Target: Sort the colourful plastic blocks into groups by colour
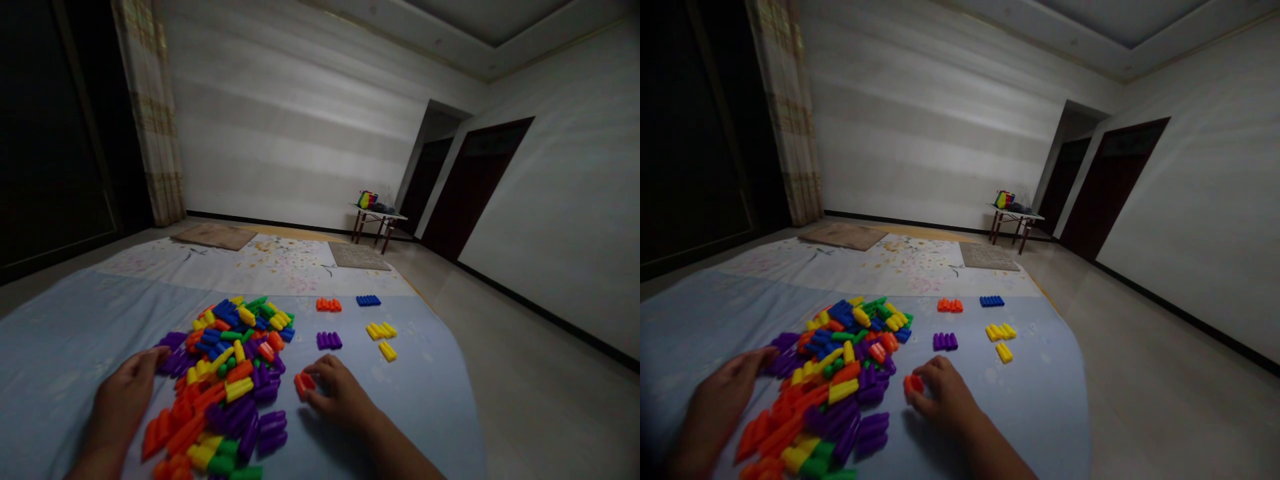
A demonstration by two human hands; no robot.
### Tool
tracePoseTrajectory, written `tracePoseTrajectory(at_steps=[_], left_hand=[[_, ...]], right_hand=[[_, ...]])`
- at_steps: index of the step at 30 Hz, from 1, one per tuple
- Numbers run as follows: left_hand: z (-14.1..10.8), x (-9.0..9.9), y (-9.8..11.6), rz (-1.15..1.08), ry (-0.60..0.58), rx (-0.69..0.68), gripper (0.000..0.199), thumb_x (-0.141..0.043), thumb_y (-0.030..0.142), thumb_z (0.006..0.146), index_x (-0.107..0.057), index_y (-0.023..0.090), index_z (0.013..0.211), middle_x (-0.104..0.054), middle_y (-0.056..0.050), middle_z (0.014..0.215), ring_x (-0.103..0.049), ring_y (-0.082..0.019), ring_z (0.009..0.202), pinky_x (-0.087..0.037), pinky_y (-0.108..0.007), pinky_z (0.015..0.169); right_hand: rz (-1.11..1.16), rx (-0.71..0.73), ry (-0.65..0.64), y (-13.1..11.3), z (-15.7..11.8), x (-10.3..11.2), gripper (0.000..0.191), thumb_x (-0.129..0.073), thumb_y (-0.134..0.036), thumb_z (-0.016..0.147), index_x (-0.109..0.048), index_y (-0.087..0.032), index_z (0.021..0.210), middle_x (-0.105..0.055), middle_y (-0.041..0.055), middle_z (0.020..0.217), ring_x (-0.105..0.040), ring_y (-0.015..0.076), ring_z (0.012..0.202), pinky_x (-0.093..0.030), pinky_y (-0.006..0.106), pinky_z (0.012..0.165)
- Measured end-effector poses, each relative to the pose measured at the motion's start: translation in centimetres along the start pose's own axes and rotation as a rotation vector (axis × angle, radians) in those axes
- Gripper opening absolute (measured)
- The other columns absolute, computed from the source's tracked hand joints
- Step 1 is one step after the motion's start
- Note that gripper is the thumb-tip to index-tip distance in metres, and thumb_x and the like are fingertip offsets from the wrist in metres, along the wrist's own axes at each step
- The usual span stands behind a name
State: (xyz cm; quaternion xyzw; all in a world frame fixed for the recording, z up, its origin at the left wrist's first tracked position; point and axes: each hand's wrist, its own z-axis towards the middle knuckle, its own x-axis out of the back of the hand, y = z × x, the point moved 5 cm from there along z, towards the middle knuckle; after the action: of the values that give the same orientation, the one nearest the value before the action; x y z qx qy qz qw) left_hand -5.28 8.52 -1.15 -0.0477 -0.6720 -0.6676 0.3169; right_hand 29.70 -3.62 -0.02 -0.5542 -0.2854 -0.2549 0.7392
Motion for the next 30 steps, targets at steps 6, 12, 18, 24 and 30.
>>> tracePoseTrajectory(at_steps=[6, 12, 18, 24, 30], left_hand=[[0.1, 0.0, -0.1, -0.02, -0.017, -0.001, 0.044, -0.037, 0.05, 0.067, -0.062, 0.019, 0.084, -0.068, -0.008, 0.097, -0.059, -0.025, 0.102, -0.042, -0.035, 0.095], [0.1, -0.2, -0.2, -0.049, -0.016, 0.003, 0.045, -0.037, 0.052, 0.065, -0.061, 0.02, 0.084, -0.068, -0.008, 0.097, -0.059, -0.026, 0.101, -0.042, -0.037, 0.096], [0.5, -0.3, -0.2, -0.031, -0.007, -0.009, 0.044, -0.036, 0.052, 0.067, -0.062, 0.021, 0.083, -0.068, -0.007, 0.097, -0.059, -0.025, 0.101, -0.042, -0.037, 0.095], [0.7, -0.4, -0.6, -0.027, 0.002, -0.033, 0.042, -0.037, 0.051, 0.068, -0.063, 0.022, 0.082, -0.069, -0.007, 0.095, -0.06, -0.026, 0.099, -0.044, -0.039, 0.092], [1.1, -0.5, -1.2, -0.047, 0.018, -0.069, 0.043, -0.038, 0.052, 0.067, -0.063, 0.021, 0.08, -0.069, -0.008, 0.097, -0.06, -0.026, 0.1, -0.045, -0.038, 0.092]], right_hand=[[-0.054, -0.092, -0.014, 0.6, 0.0, -0.4, 0.028, -0.063, -0.022, 0.072, -0.067, -0.021, 0.1, -0.059, 0.0029, 0.089, -0.055, 0.0137, 0.08, -0.042, 0.023, 0.073], [0.0, -0.1, -0.01, 1.5, 0.2, -0.3, 0.028, -0.064, -0.022, 0.071, -0.067, -0.021, 0.099, -0.06, 0.0017, 0.086, -0.055, 0.0116, 0.071, -0.043, 0.021, 0.066], [-0.052, -0.05, 0.268, 3.7, 2.8, 4.3, 0.027, -0.06, -0.029, 0.077, -0.065, -0.018, 0.101, -0.064, 0.0057, 0.089, -0.057, 0.0147, 0.073, -0.047, 0.027, 0.07], [-0.238, -0.208, 0.29, 6.5, 7.3, 6.4, 0.027, -0.06, -0.028, 0.075, -0.066, -0.017, 0.099, -0.067, 0.007, 0.092, -0.061, 0.0173, 0.078, -0.046, 0.027, 0.072], [-0.351, -0.285, 0.19, 7.3, 10.2, 4.6, 0.028, -0.06, -0.027, 0.074, -0.067, -0.016, 0.099, -0.069, 0.0084, 0.098, -0.062, 0.0193, 0.091, -0.043, 0.025, 0.077]])
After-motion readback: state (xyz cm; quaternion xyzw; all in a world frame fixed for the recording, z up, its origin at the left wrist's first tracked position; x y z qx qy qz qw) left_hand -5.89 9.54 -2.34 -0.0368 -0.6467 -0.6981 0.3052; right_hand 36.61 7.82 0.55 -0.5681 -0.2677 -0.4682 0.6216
